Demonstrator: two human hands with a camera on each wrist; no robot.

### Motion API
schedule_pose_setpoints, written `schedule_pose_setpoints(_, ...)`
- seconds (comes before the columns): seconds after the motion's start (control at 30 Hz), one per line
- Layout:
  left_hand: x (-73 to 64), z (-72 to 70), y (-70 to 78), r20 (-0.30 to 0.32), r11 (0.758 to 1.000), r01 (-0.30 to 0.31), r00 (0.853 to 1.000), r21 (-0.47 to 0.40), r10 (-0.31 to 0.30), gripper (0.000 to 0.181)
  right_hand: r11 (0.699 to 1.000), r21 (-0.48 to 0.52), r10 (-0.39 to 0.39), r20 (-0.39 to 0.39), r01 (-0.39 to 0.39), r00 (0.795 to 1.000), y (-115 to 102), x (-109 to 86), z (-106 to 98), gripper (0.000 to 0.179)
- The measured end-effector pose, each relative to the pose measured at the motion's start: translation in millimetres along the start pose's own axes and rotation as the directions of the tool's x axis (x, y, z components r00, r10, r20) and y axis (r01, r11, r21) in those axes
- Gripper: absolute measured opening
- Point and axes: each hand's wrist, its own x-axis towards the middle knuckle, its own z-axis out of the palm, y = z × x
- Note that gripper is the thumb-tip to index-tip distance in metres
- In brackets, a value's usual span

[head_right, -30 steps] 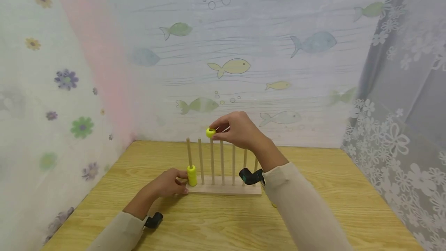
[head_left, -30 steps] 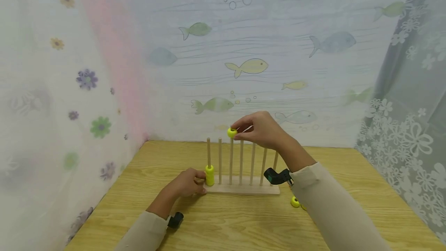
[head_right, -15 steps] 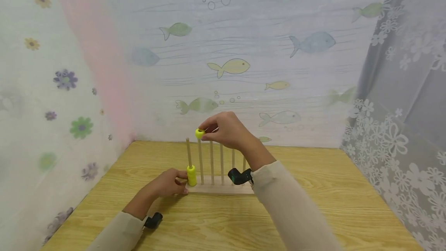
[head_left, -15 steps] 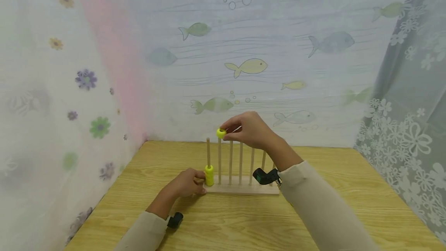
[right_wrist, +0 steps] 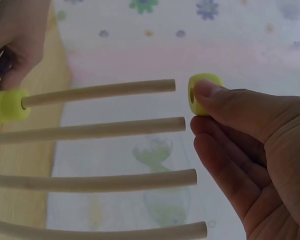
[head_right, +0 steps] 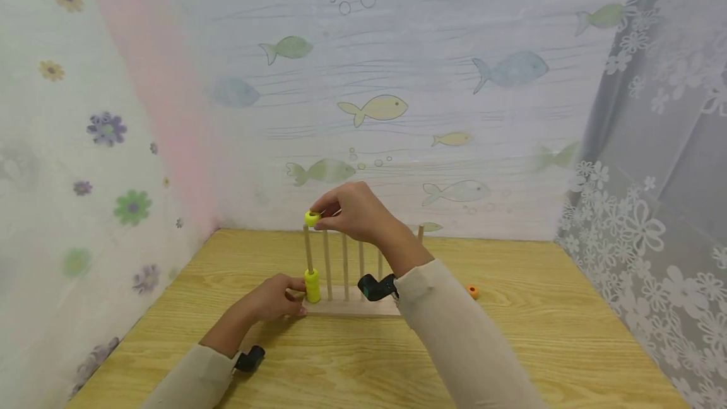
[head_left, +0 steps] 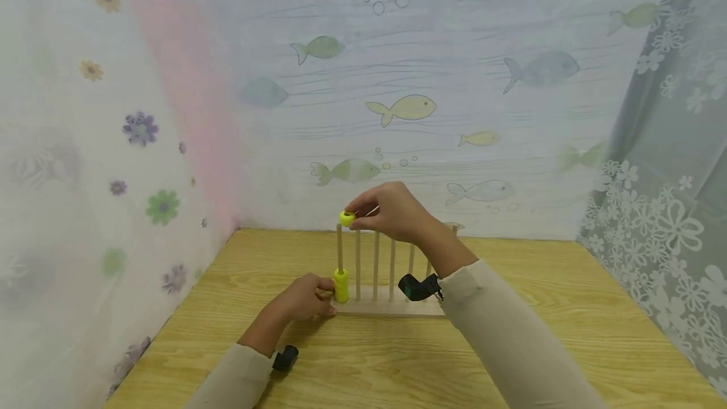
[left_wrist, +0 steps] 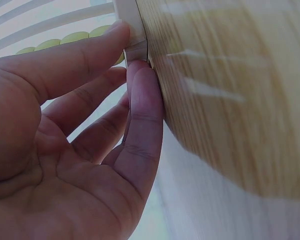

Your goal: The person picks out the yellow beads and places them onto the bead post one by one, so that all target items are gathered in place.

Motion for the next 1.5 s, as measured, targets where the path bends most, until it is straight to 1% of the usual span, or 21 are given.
schedule_pose_setpoints(0.17, -0.3, -0.9, -1.7, -0.002, 1.0, -0.004, 1.0, 0.004, 0.004, 0.053, 1.0, 0.011, 0.005, 0.013, -0.005, 1.0, -1, 3.7, 7, 0.021)
schedule_pose_setpoints(0.33, -0.3, -0.4, -2.8, 0.006, 1.0, -0.004, 1.0, -0.012, 0.004, 0.054, 1.0, 0.006, 0.009, 0.019, -0.009, 1.0, 0, 5.5, 11, 0.022)
schedule_pose_setpoints(0.43, 0.2, -1.1, -2.5, 0.014, 1.0, -0.009, 1.0, -0.02, 0.01, 0.053, 1.0, 0.0, 0.009, 0.016, -0.009, 1.0, 0, 6.8, 11, 0.021)
schedule_pose_setpoints(0.7, 1.4, -1.0, -1.3, -0.003, 1.0, 0.003, 1.0, 0.001, -0.003, 0.053, 1.0, -0.003, 0.013, 0.02, -0.013, 1.0, 0, 10.0, 12, 0.021)
schedule_pose_setpoints(0.83, 1.2, -1.2, -1.1, 0.001, 1.0, 0.001, 1.0, 0.014, -0.001, 0.052, 1.0, -0.012, 0.008, 0.018, -0.008, 1.0, 0, 11.8, 13, 0.02)
schedule_pose_setpoints(1.03, -0.4, -0.5, -0.7, 0.009, 1.0, -0.001, 1.0, -0.001, 0.001, 0.053, 1.0, -0.023, -0.008, 0.017, 0.009, 1.0, 0, 13.6, 15, 0.019)
schedule_pose_setpoints(1.23, -1.8, 0.7, 0.4, 0.01, 1.0, -0.004, 1.0, -0.017, 0.004, 0.051, 1.0, -0.019, -0.002, 0.022, 0.002, 1.0, -1, 14.1, 16, 0.019)
schedule_pose_setpoints(1.5, -0.5, -0.1, 0.2, 0.008, 1.0, 0.01, 1.0, -0.003, -0.01, 0.052, 1.0, -0.002, 0.006, 0.024, -0.006, 1.0, -2, 14.7, 16, 0.02)
